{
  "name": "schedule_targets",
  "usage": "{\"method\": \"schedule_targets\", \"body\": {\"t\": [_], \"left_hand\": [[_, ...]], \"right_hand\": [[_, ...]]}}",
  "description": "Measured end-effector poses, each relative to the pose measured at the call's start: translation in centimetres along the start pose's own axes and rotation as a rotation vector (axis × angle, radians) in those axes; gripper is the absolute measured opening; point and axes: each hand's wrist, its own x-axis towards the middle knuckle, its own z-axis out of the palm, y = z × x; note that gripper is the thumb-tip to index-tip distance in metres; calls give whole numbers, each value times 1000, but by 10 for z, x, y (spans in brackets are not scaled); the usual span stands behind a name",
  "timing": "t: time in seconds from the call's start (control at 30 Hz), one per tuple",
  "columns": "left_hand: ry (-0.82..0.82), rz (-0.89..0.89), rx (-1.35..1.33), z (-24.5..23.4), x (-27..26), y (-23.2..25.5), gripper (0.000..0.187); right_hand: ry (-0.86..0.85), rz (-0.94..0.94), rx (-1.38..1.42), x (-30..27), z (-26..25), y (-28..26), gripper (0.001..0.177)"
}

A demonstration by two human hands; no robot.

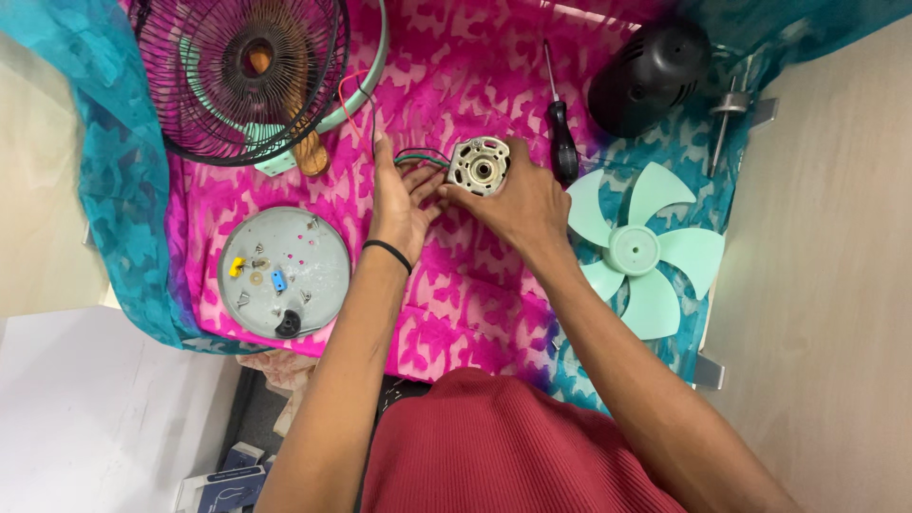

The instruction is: The person uses a screwdriver to remove and reinsert screws on a fan motor, then handles wires and small components on a tray. The fan blade and cage are nearby but not attached during the clip.

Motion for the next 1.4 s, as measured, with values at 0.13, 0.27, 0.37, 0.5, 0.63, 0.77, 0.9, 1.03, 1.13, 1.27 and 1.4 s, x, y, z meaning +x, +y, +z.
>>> {"method": "schedule_targets", "body": {"t": [0.13, 0.27, 0.37, 0.5, 0.63, 0.77, 0.9, 1.03, 1.13, 1.27, 1.4], "left_hand": [[92, -18, 126, 7, -32, -11, 102], [80, 118, 191, 24, -81, -28, 67], [-70, 307, 221, 41, -100, -30, 41], [-58, 738, 682, 56, -86, -8, 34], [-103, 1196, 1205, 56, -49, 26, 85], [-304, 1042, 1439, 64, -24, 23, 109], [-302, 938, 1602, 63, -17, 13, 99], [-265, 1019, 1577, 61, -16, 10, 91], [-290, 1001, 1610, 63, -14, 13, 92], [-332, 1051, 1674, 70, -8, 19, 90], [-374, 1163, 1589, 75, -5, 19, 76]], "right_hand": [[188, -95, 96, 11, -23, 37, 64], [330, -167, 30, 20, -30, 76, 48], [328, -183, -68, 29, -18, 81, 48], [352, -181, -68, 37, -13, 83, 45], [501, -270, -8, 37, -21, 85, 37], [431, -299, 116, 41, -42, 81, 34], [530, -420, 116, 36, -69, 61, 30], [564, -536, 294, 8, -99, 44, 22], [498, -493, 448, -22, -106, 36, 20], [382, -368, 566, -40, -106, 35, 22], [372, -373, 503, -41, -97, 37, 21]]}}
